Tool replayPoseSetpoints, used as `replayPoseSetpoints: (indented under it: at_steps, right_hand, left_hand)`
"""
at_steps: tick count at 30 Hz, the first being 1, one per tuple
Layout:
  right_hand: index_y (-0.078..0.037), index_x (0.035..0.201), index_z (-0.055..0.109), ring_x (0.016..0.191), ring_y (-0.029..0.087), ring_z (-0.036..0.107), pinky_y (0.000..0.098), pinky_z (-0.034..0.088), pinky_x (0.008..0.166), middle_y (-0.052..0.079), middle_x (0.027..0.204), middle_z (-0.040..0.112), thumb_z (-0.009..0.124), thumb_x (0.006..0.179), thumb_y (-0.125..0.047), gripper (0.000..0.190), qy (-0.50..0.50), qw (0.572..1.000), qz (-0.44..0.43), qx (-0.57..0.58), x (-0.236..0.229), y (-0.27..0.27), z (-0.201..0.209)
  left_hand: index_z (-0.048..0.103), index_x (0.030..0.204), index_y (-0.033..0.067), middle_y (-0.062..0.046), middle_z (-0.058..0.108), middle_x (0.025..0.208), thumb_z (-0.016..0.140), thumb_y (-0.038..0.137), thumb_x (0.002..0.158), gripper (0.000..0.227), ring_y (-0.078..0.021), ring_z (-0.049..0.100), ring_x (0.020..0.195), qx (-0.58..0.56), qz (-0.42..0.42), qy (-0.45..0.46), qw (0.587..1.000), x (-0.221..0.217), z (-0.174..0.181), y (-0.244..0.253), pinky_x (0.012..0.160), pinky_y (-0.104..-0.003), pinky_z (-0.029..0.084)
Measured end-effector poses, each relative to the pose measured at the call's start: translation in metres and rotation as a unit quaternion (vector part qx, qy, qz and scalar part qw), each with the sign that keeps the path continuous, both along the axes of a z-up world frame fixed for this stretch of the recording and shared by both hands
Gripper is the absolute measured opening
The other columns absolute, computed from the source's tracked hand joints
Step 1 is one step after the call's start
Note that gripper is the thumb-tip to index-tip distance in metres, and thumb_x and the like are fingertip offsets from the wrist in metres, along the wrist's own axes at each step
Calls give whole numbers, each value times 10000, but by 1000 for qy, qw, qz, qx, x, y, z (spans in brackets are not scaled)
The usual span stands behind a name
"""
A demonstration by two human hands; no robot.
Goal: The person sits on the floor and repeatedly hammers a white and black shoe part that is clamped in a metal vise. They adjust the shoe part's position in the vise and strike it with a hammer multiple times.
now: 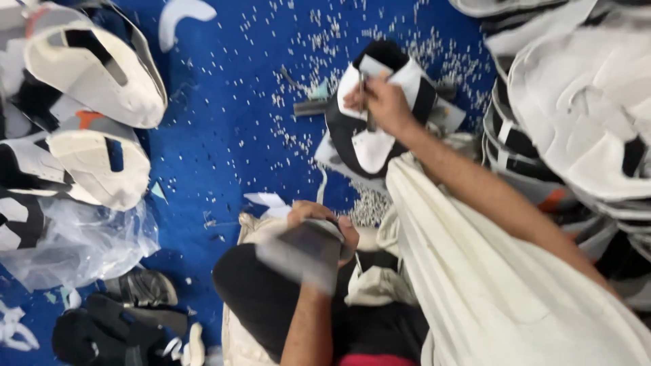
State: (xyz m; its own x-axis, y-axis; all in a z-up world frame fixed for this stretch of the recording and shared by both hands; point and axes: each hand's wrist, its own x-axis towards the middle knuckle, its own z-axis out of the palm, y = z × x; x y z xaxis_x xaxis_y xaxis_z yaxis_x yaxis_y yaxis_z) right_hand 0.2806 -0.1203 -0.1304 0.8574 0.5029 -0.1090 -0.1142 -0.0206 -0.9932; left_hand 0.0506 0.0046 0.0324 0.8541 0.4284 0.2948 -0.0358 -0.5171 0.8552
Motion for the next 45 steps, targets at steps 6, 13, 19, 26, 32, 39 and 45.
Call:
replayPoseSetpoints:
  at_steps: [6, 13, 19, 26, 32, 39, 45]
  right_hand:
    - [27, 1103, 714, 886, 185, 747, 322, 601, 761, 139, 1007, 766, 548, 976, 35, 209, -235, 966, 57, -96, -7, -7, 45]
    - [21, 1037, 675, 929, 191, 782, 286, 627, 795, 134, 1031, 776, 582, 1058, -79, 138, 29, 998, -40, 32, 20, 1, 9]
    - [76, 1164, 700, 953, 256, 745, 339, 610, 794, 201, 1077, 752, 655, 923, 5, 255, -346, 932, 43, -97, -6, -12, 56]
    - [23, 1040, 648, 917, 200, 768, 330, 642, 798, 164, 1033, 757, 541, 1070, -7, 116, 78, 992, -77, 70, 28, 5, 8]
    - [39, 1071, 663, 952, 235, 753, 354, 634, 827, 178, 1039, 748, 500, 1028, 62, 170, -231, 972, -16, -46, 9, -1, 54]
    - [9, 986, 609, 913, 187, 779, 311, 650, 783, 158, 1024, 755, 509, 1076, -24, 138, 10, 996, -61, 67, 50, 8, 19]
    - [34, 1035, 654, 916, 211, 770, 335, 645, 790, 130, 1016, 768, 573, 1063, -18, 100, -142, 987, -65, -42, 36, 9, 37]
  left_hand:
    - [601, 938, 36, -103, 687, 795, 837, 131, 689, 355, -264, 705, 700, -12, 28, 221, 975, 11, -38, -3, 672, -381, 552]
    - [535, 935, 43, -72, 641, 746, 794, 125, 725, 344, -241, 654, 668, -39, 17, 78, 996, 10, 10, -2, 678, -361, 536]
    - [597, 955, 17, -117, 671, 791, 833, 129, 660, 393, -289, 687, 708, 25, 9, 169, 985, 18, -58, 5, 655, -371, 549]
    - [595, 967, 22, -87, 654, 722, 839, 204, 703, 403, -230, 680, 622, -13, 22, 143, 989, 23, 18, -4, 613, -344, 546]
    - [554, 1042, 1, -123, 642, 793, 800, 187, 770, 411, -264, 658, 706, 49, -2, 44, 998, 33, -50, 9, 653, -361, 537]
    - [609, 918, 47, -80, 711, 755, 834, 223, 716, 350, -201, 724, 669, 0, 31, 182, 983, 25, 19, 6, 627, -340, 575]
    - [535, 908, 71, -57, 618, 735, 794, 162, 736, 324, -167, 641, 605, -302, -7, -42, 952, 22, 15, 6, 508, -288, 519]
